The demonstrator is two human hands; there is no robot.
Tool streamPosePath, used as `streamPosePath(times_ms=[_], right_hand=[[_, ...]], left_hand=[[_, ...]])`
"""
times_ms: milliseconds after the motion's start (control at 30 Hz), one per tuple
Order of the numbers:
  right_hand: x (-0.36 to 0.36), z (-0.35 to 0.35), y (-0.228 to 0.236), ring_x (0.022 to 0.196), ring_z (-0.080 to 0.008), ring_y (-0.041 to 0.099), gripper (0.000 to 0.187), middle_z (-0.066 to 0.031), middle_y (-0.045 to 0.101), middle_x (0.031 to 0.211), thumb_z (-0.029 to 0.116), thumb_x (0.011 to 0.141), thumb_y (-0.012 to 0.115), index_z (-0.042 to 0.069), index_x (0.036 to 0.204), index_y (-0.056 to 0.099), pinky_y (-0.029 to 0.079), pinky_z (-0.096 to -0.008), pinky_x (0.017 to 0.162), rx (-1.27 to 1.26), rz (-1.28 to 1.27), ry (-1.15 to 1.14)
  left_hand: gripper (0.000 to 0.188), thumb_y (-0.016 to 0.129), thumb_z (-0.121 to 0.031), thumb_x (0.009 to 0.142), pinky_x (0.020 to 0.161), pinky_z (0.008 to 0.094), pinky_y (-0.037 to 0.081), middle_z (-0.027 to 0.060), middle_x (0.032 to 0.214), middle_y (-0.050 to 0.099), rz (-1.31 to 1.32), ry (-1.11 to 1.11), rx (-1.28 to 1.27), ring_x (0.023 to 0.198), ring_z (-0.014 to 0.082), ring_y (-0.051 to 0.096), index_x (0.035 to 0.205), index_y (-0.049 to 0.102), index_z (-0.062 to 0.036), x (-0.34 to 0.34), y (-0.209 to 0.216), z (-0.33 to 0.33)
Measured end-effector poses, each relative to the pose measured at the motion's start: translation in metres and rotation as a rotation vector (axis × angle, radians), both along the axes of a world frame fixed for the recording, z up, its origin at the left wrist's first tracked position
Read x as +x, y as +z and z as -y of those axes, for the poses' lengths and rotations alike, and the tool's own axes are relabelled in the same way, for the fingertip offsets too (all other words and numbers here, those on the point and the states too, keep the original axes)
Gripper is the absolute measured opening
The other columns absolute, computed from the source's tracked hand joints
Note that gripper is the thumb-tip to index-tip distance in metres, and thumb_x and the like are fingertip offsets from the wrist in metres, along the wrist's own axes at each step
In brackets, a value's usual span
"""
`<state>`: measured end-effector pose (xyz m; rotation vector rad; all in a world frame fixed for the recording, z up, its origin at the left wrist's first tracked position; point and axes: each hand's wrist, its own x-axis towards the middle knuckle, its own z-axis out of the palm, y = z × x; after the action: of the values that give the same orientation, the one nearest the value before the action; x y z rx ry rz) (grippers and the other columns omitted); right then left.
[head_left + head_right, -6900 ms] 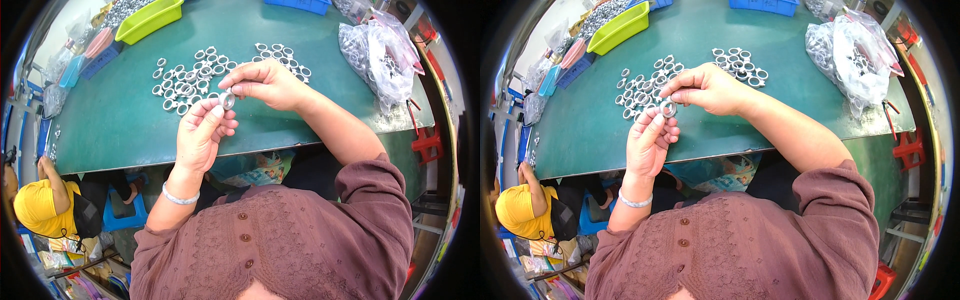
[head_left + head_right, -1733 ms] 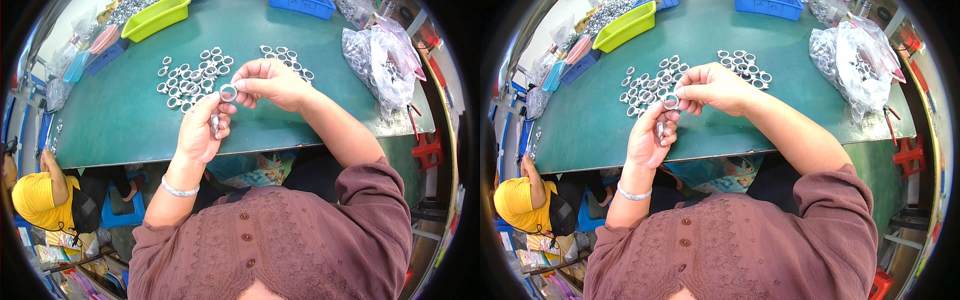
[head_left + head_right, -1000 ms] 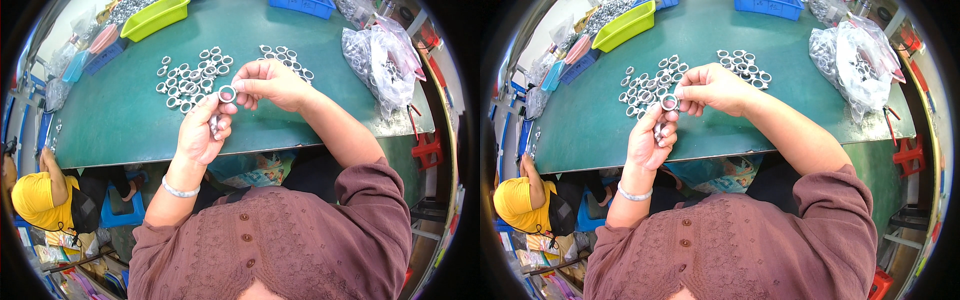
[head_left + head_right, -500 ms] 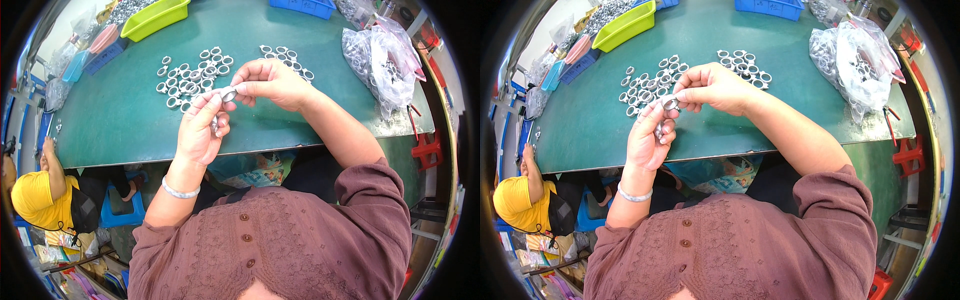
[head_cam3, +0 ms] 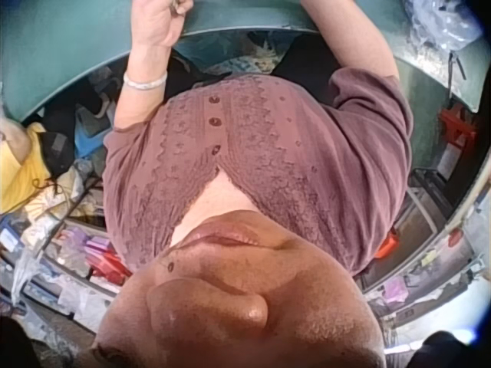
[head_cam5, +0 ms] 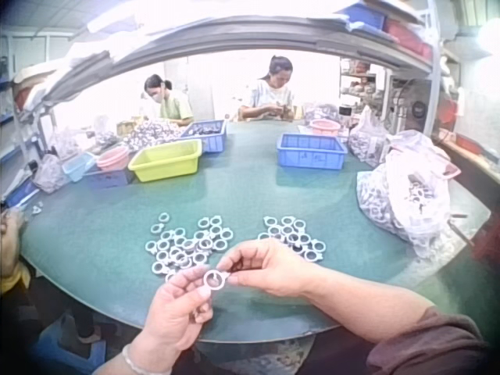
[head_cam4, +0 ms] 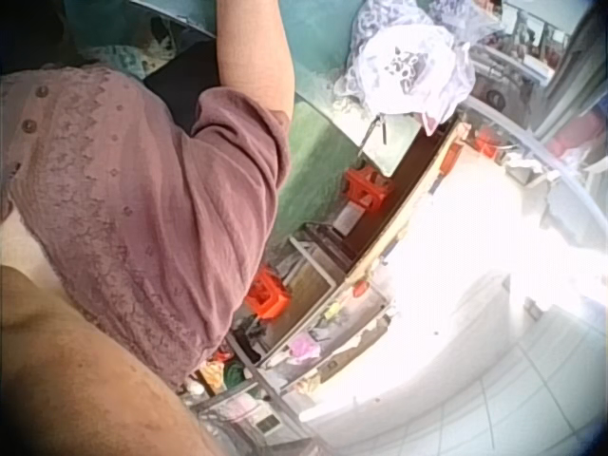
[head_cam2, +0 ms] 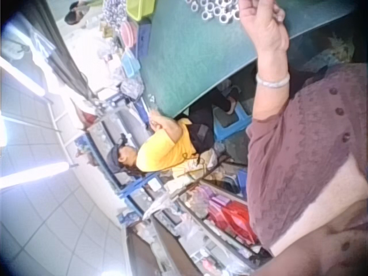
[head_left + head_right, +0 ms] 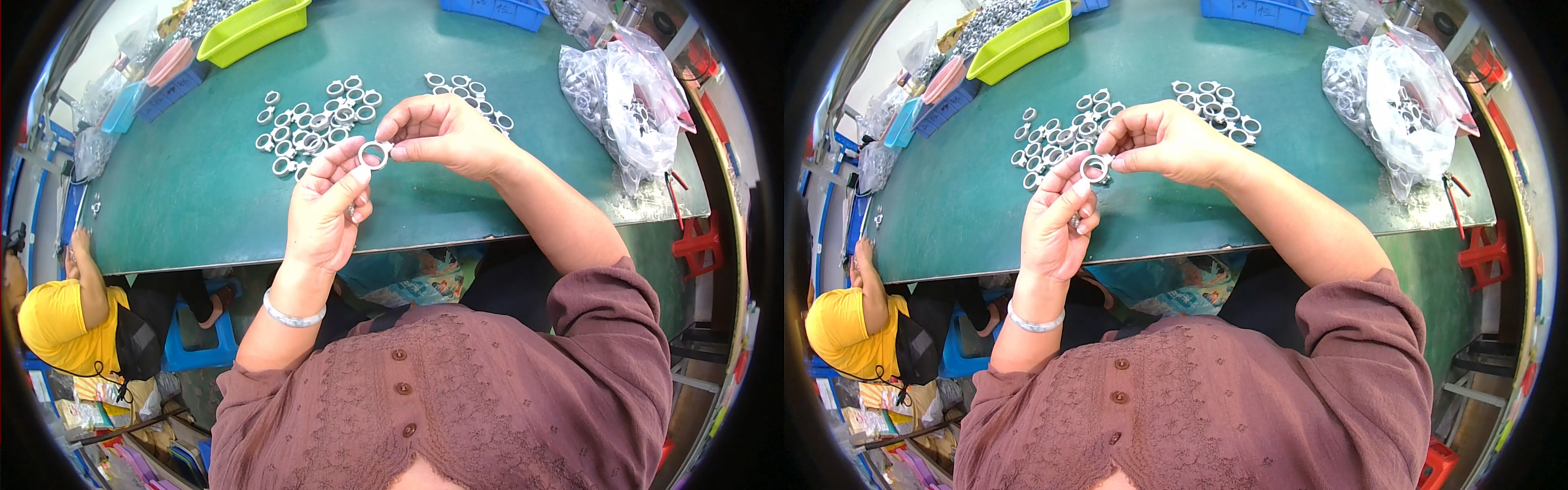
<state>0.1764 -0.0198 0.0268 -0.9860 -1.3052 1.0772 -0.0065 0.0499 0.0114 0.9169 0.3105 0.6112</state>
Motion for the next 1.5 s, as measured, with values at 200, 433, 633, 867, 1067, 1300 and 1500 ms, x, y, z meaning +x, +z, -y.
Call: streamPosePath(times_ms=[200,433,633,867,1067,1300,1500], right_hand=[[-0.0024,0.0016,0.0026,0.085,-0.0111,0.056,0.016,-0.0035,0.060,0.089,-0.002,0.076,0.059,0.001,0.092,0.059,0.045,-0.0253,0.080,0.031,0.051,-0.018],[-0.0050,0.0037,0.0041,0.086,-0.0117,0.055,0.014,-0.0047,0.056,0.091,-0.002,0.078,0.058,-0.002,0.091,0.058,0.044,-0.0249,0.080,0.128,0.219,-0.066],[-0.0049,0.0048,0.0040,0.086,-0.0126,0.055,0.013,-0.0060,0.055,0.091,-0.003,0.077,0.058,-0.002,0.091,0.057,0.044,-0.0251,0.078,0.173,0.283,-0.090],[-0.0056,0.0061,0.0064,0.086,-0.0131,0.054,0.014,-0.0063,0.055,0.091,-0.003,0.077,0.058,-0.002,0.091,0.057,0.044,-0.0253,0.078,0.172,0.361,-0.108],[-0.0047,0.0051,0.0049,0.087,-0.0136,0.054,0.015,-0.0064,0.054,0.092,-0.004,0.076,0.058,-0.002,0.091,0.057,0.044,-0.0262,0.079,0.218,0.363,-0.089],[-0.0041,0.0041,0.0038,0.089,-0.0128,0.054,0.016,-0.0054,0.054,0.093,-0.006,0.077,0.055,-0.002,0.092,0.056,0.043,-0.0263,0.081,0.166,0.219,-0.044],[-0.0005,0.0018,0.0017,0.087,-0.0119,0.054,0.017,-0.0048,0.057,0.091,-0.005,0.076,0.056,-0.001,0.093,0.057,0.044,-0.0260,0.081,0.137,0.139,-0.021]], left_hand=[[0.031,0.056,-0.002,0.081,0.049,0.0165,0.035,0.0031,0.091,0.058,-0.018,0.013,0.008,0.061,0.0066,0.044,0.111,0.051,-0.0010,0.0003,-0.0024,-0.0015],[0.029,0.054,-0.005,0.083,0.049,0.0167,0.035,0.0046,0.089,0.056,-0.023,-0.005,-0.080,0.061,0.0069,0.043,0.111,0.052,-0.0008,0.0007,-0.0037,-0.0016],[0.029,0.051,-0.006,0.084,0.049,0.0163,0.035,0.0061,0.087,0.055,-0.026,-0.052,-0.126,0.061,0.0068,0.042,0.113,0.050,0.0000,0.0002,-0.0019,-0.0021],[0.030,0.051,-0.007,0.085,0.049,0.0162,0.035,0.0057,0.087,0.055,-0.021,-0.069,-0.126,0.062,0.0067,0.043,0.114,0.050,-0.0007,-0.0010,-0.0018,-0.0028],[0.028,0.052,-0.007,0.085,0.048,0.0158,0.035,0.0052,0.088,0.057,-0.012,-0.051,-0.125,0.060,0.0055,0.043,0.113,0.052,-0.0028,-0.0011,-0.0009,-0.0020],[0.029,0.052,-0.007,0.085,0.049,0.0159,0.035,0.0050,0.089,0.057,-0.019,-0.001,0.009,0.061,0.0055,0.043,0.113,0.050,-0.0022,-0.0014,-0.0005,0.0014],[0.030,0.056,-0.003,0.082,0.048,0.0162,0.035,0.0044,0.089,0.057,-0.031,0.048,0.184,0.059,0.0051,0.044,0.112,0.051,-0.0018,0.0000,-0.0002,0.0048]])
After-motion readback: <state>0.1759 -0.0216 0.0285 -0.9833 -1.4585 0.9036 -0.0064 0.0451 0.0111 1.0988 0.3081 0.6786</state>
